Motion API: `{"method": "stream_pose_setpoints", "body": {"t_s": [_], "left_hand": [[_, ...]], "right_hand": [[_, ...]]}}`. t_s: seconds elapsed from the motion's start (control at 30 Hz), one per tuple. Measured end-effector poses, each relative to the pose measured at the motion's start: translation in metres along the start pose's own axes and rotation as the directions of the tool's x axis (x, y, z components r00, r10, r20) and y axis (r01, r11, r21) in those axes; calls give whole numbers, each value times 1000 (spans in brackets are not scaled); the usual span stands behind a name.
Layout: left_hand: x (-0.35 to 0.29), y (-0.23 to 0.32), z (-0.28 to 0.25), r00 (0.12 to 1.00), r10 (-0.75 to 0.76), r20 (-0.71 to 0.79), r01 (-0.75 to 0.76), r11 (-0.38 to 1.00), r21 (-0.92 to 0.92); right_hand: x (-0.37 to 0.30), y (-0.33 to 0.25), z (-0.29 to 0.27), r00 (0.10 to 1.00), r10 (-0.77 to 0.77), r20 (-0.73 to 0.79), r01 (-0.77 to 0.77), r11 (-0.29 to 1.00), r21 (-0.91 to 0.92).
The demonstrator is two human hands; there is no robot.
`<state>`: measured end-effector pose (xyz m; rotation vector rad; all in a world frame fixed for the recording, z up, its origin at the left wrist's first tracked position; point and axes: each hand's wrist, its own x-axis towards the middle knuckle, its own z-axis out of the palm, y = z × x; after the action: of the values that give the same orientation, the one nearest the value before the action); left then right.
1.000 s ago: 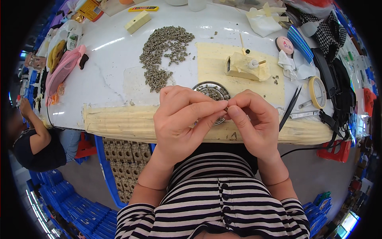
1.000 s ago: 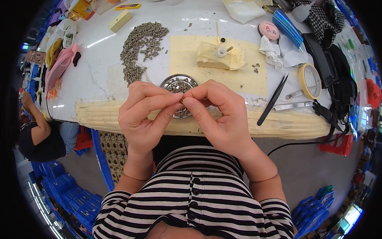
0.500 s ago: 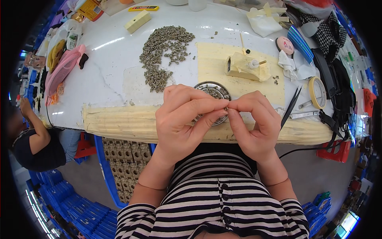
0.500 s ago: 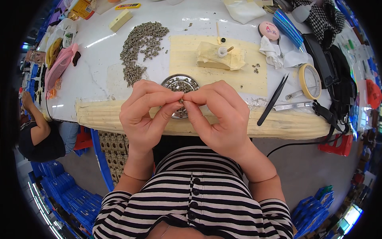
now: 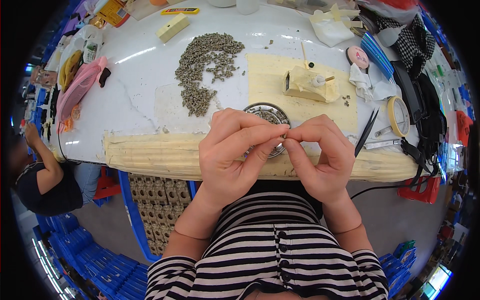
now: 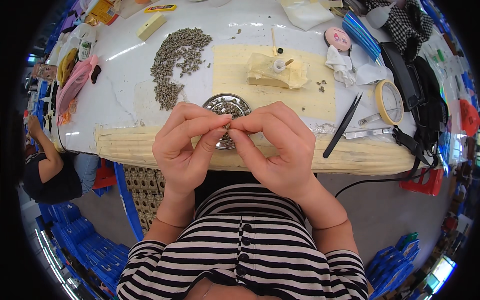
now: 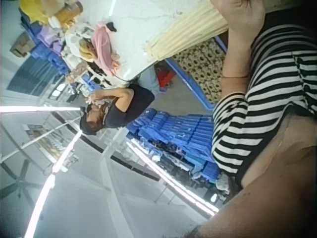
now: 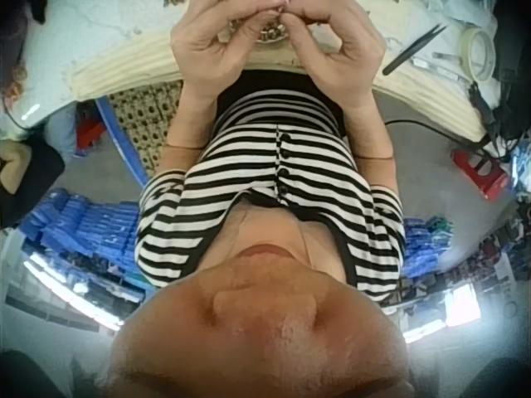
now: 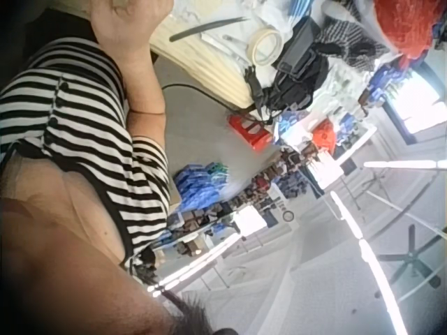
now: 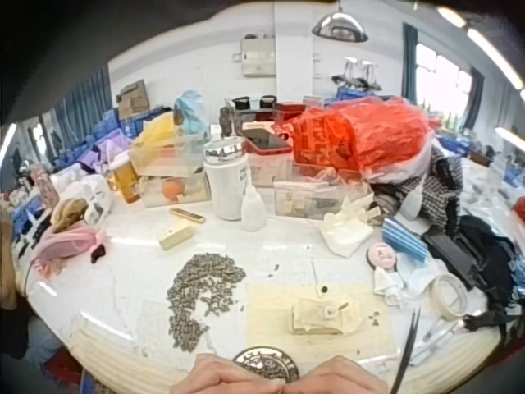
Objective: The person assembles small metal components by hand, picking pieces from a container and fitting them together.
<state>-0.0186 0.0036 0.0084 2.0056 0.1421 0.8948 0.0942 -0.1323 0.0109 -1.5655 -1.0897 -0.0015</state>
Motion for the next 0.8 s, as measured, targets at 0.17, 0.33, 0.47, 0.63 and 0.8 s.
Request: {"method": "stream_pose_setpoints", "body": {"t_s": [0.17, 0.33, 0.47, 0.63, 0.8], "left_hand": [[-6, -4, 2, 994, -101, -30, 96, 988, -118], [-6, -2, 6, 989, -147, -26, 137, 966, -220], [-4, 0, 8, 994, -86, -73, 76, 989, -126], [-1, -2, 11, 988, 51, -144, -35, 994, 107], [1, 0, 11, 991, 32, -131, -21, 996, 84]], "right_hand": [[4, -1, 1, 987, -158, -32, 150, 972, -178], [6, 0, 1, 953, -303, -29, 278, 905, -321], [3, 1, 2, 946, -325, -22, 300, 895, -330], [7, 0, 1, 946, -319, -63, 284, 905, -317], [9, 1, 1, 945, -321, -63, 292, 916, -276]]}}
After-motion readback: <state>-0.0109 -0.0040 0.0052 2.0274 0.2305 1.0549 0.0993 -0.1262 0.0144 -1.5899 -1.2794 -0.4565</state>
